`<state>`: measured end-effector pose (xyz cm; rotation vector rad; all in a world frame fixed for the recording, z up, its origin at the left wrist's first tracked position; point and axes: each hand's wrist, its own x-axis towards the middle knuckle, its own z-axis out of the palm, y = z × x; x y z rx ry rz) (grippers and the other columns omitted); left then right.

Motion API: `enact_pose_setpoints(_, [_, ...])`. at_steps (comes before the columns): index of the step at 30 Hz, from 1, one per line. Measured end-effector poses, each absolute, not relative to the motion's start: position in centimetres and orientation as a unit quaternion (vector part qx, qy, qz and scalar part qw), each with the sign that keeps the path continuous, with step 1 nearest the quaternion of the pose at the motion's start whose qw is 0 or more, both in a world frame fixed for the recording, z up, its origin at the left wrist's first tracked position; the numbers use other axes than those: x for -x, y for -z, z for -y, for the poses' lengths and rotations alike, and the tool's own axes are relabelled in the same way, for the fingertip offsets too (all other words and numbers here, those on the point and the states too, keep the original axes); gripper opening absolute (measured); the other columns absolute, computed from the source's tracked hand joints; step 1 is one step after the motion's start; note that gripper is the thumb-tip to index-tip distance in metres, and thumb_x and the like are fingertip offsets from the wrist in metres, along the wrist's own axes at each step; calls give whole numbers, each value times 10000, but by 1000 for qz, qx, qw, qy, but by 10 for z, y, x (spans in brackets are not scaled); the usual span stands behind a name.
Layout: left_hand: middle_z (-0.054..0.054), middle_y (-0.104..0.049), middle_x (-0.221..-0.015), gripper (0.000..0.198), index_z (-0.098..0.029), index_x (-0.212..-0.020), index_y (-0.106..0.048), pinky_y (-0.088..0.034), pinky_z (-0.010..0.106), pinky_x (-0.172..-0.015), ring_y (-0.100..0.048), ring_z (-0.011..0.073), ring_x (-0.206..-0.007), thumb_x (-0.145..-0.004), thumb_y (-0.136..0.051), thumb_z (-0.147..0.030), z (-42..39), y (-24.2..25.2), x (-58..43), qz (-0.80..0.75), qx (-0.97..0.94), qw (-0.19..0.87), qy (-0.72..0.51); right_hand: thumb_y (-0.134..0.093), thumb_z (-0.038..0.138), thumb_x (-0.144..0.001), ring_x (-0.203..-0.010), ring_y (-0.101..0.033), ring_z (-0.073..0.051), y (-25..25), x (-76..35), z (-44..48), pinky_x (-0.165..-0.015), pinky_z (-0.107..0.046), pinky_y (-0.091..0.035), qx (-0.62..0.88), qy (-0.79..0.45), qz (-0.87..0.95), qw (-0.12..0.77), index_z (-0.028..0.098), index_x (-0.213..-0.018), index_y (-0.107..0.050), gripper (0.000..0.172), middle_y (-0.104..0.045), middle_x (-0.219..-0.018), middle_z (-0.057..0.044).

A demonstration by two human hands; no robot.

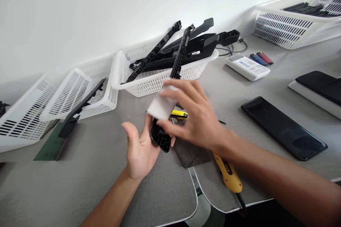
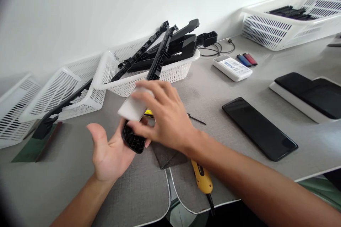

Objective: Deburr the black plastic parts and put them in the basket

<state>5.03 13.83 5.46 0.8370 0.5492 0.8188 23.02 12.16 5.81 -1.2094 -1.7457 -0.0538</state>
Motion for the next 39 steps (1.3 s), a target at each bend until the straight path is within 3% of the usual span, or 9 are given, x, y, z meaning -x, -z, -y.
enact_pose_setpoints(3, [27,-591,-946,612,-293,-1347,-698,-540,271,-651,-570,163,-788,-915,-710,-726,-138,-53,-55,-242,-380,805,-386,-750,310,-933,-1381,-567,-368,-58,-242,-129,-1162,-601,-477,535,21,685,493,269,-1352,-625,439,-621,-1514,-127])
enact_pose_setpoints(6, [12,-559,-938,429,-296,-1363,-667,-515,245,-641,-544,142,-771,-985,-744,-484,-140,-52,-56,-245,-369,809,-387,-766,290,-910,-1386,-568,-365,-55,-251,-136,-1162,-591,-481,544,35,678,493,264,-1355,-606,474,-615,-1508,-130])
enact_pose_setpoints(8, [12,-554,-927,404,-285,-1376,-642,-506,240,-640,-538,140,-767,-1007,-722,-432,-141,-50,-56,-246,-361,814,-383,-780,299,-900,-1388,-564,-373,-52,-257,-140,-1156,-608,-478,556,55,665,496,276,-1356,-599,491,-613,-1503,-129])
enact_pose_setpoints(13, [15,-567,-897,316,-251,-1292,-627,-496,245,-641,-542,143,-749,-1043,-656,-444,-142,-48,-57,-243,-362,818,-376,-772,323,-884,-1371,-566,-391,-52,-266,-142,-1145,-642,-455,541,104,659,512,296,-1346,-604,492,-622,-1500,-126])
enact_pose_setpoints(18, [27,-599,-922,257,-233,-1155,-641,-504,261,-631,-564,145,-720,-1067,-588,-468,-145,-47,-57,-258,-395,778,-416,-767,327,-822,-1264,-614,-368,-57,-259,-137,-1098,-589,-504,465,48,748,471,262,-1297,-648,495,-692,-1423,-110])
enact_pose_setpoints(23, [11,-603,-917,305,-281,-1289,-634,-510,273,-637,-584,157,-732,-1037,-633,-452,-147,-45,-56,-275,-435,745,-425,-774,240,-787,-1335,-547,-407,-55,-261,-138,-1134,-650,-468,530,46,716,452,304,-1288,-657,518,-658,-1473,-94])
enact_pose_setpoints(27, [54,-687,-1046,409,-243,-1318,-651,-542,301,-700,-633,181,-817,-974,-691,-461,-147,-46,-55,-288,-465,709,-446,-756,304,-809,-1301,-568,-386,-53,-264,-138,-1110,-625,-502,499,0,746,440,276,-1286,-670,485,-671,-1433,-107])
enact_pose_setpoints(32, [-9,-647,-768,416,-234,-1306,-613,-482,283,-640,-589,157,-653,-991,-673,-498,-149,-49,-53,-331,-472,705,-412,-755,287,-811,-1316,-568,-363,-50,-260,-138,-1126,-602,-510,453,-38,790,412,260,-1310,-674,506,-658,-1473,-106])
enact_pose_setpoints(39, [-55,-562,-715,386,-231,-1319,-583,-430,253,-587,-506,118,-587,-1013,-672,-449,-147,-48,-55,-371,-475,686,-407,-771,272,-796,-1332,-557,-368,-49,-255,-136,-1105,-600,-538,442,-48,802,399,230,-1297,-676,511,-660,-1459,-126])
